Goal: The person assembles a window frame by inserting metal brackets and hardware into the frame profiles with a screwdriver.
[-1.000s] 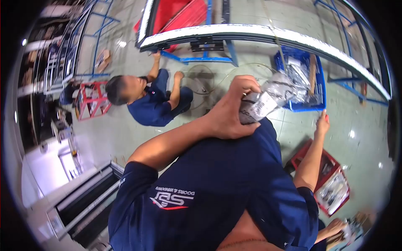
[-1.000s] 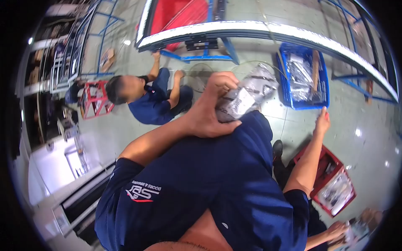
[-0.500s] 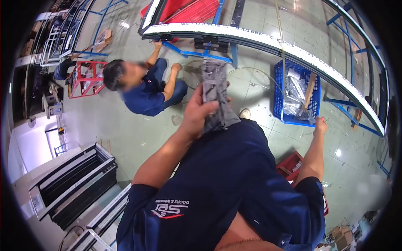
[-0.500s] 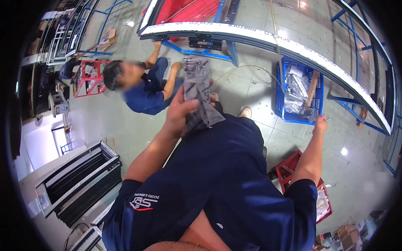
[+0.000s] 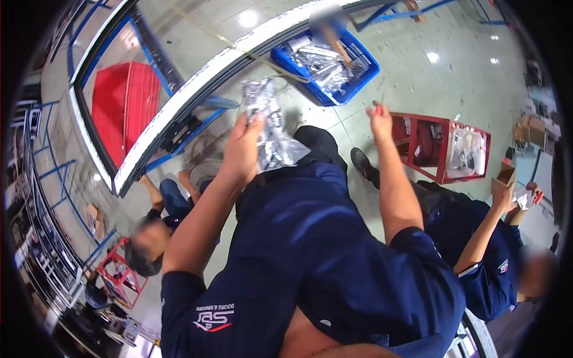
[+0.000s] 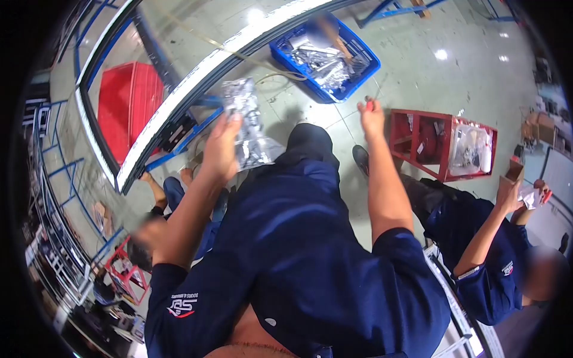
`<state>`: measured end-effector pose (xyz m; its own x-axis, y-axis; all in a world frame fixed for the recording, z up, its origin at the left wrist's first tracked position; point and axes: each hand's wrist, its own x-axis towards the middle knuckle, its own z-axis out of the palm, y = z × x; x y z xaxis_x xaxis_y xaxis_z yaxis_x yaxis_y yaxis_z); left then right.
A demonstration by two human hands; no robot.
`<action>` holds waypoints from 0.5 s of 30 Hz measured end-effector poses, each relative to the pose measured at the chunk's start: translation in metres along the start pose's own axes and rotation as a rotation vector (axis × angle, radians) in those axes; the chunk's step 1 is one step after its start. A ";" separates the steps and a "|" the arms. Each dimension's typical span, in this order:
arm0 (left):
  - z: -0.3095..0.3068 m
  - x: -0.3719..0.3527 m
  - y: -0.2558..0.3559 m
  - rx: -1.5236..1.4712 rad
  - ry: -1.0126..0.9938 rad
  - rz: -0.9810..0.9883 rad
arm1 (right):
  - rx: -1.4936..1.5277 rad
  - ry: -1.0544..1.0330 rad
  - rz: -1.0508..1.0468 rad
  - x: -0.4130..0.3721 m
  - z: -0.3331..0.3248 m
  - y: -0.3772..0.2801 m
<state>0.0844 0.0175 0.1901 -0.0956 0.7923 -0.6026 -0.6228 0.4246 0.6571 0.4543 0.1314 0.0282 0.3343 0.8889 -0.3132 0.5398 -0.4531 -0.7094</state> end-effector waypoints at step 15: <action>0.073 0.454 -0.317 0.751 0.223 -0.114 | -0.337 -0.309 0.420 -0.019 -0.003 0.194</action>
<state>0.2952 0.2741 -0.2590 -0.2658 0.6533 -0.7089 0.0447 0.7429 0.6679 0.5547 0.0268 -0.1018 0.3589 0.5857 -0.7267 0.6418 -0.7202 -0.2635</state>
